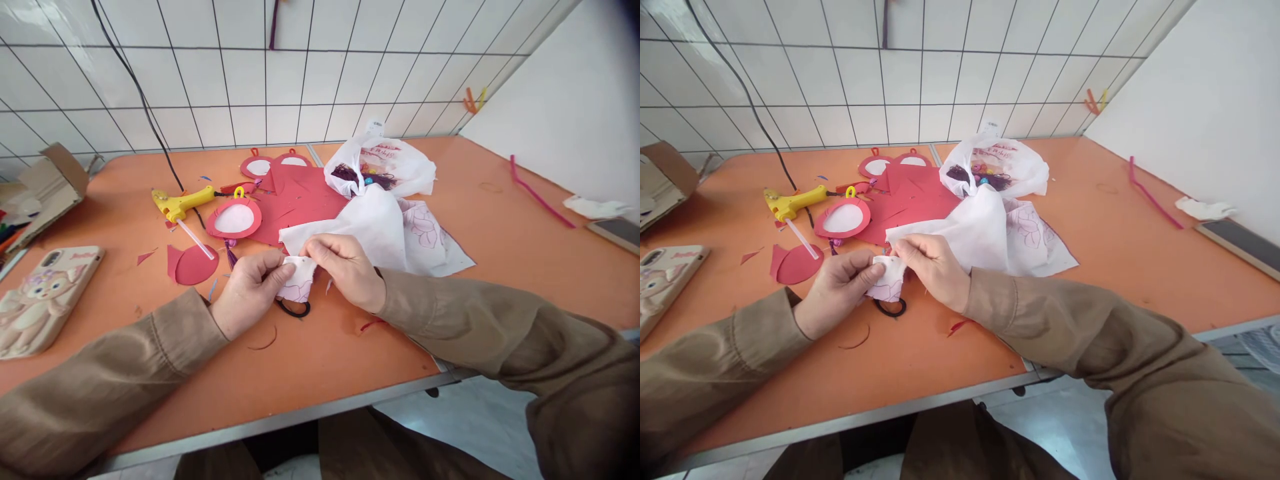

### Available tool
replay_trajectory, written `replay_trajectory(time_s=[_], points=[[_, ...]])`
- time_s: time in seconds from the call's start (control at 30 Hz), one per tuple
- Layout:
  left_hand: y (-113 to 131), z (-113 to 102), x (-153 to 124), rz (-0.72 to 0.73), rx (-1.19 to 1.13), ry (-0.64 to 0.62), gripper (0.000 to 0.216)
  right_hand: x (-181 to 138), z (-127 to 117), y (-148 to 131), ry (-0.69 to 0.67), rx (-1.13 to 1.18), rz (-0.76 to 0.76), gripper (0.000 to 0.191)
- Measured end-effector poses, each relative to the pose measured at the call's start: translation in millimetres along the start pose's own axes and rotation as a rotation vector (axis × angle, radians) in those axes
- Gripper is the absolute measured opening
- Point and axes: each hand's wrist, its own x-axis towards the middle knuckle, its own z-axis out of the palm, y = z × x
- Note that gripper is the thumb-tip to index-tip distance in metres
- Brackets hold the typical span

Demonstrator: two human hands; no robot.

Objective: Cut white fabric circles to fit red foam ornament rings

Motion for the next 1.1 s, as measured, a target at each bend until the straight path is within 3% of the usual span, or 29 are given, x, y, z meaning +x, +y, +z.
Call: replay_trajectory(time_s=[0.27, 0.5, 0.7, 0.83, 0.97, 1.1], points=[[-1.9, -0.9, -1.5, -0.040, 0.074, -0.048, 0.035, -1.6, 1.1, 0.9, -0.042, 0.045, 0.050, 0.009], [0.4, -1.5, -0.8, -0.066, 0.028, -0.029, 0.032, -1.6, -3.5, -3.1, -0.066, 0.075, 0.040, 0.013], [2.2, -0.6, -0.8, -0.122, -0.057, 0.029, 0.033, -2.0, -0.6, 0.6, 0.133, 0.112, 0.085, 0.020], [2.9, -0.5, -1.4, -0.166, -0.091, 0.062, 0.033, -1.1, -0.6, 3.8, 0.163, 0.052, -0.005, 0.033], [3.5, -0.2, -0.8, -0.156, -0.089, 0.056, 0.034, -1.7, -0.7, 3.3, 0.144, -0.067, -0.093, 0.020], [3.4, 0.8, -0.5, -0.154, -0.101, 0.063, 0.037, -3.0, -3.4, 1.1, 0.145, -0.079, -0.093, 0.023]])
